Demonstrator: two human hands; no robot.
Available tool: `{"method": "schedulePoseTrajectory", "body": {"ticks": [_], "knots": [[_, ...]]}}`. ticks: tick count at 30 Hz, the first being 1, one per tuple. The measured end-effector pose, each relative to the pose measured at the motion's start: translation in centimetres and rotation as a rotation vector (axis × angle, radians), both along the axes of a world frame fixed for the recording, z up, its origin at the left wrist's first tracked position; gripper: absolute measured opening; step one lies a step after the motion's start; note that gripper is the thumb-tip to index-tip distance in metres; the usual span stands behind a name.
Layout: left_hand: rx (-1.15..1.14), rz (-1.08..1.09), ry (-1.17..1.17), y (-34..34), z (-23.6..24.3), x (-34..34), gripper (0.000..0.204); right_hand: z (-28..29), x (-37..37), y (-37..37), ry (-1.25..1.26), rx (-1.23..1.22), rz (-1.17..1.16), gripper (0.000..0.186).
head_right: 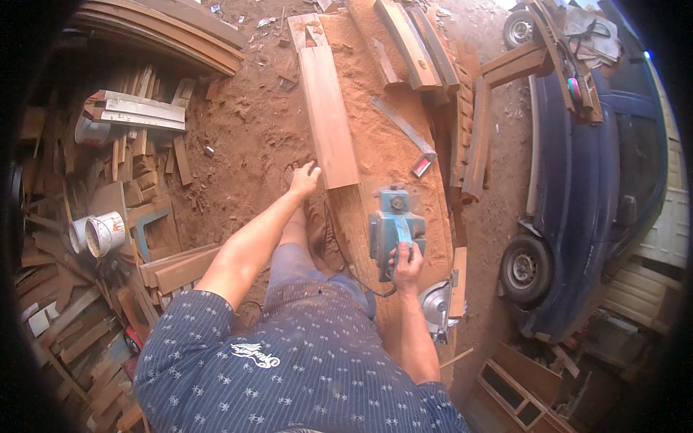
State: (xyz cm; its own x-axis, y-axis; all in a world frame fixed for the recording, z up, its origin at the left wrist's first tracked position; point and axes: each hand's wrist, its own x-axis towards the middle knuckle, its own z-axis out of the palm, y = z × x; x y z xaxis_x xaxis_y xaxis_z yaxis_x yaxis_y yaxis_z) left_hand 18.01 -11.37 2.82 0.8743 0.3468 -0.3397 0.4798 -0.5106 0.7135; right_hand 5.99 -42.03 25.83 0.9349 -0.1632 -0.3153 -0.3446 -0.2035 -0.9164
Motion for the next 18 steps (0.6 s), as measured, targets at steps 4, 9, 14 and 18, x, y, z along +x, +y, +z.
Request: {"method": "schedulePoseTrajectory", "body": {"ticks": [4,9,14,18], "knots": [[-0.116,0.176,-0.002,3.0,2.1,-2.7,0.055,-0.2,0.8,3.5,0.090,0.078,0.064,0.038],[-0.038,0.240,0.166,8.5,1.2,-11.3,0.057,-4.6,3.4,8.0,0.063,0.112,0.258,0.039],[-0.096,0.297,0.259,10.3,1.2,-16.3,0.056,-4.7,7.3,11.7,0.062,0.137,0.230,0.041],[-0.141,0.246,0.265,8.9,1.6,-16.1,0.054,-5.3,11.2,14.1,0.048,0.117,0.229,0.045]]}}
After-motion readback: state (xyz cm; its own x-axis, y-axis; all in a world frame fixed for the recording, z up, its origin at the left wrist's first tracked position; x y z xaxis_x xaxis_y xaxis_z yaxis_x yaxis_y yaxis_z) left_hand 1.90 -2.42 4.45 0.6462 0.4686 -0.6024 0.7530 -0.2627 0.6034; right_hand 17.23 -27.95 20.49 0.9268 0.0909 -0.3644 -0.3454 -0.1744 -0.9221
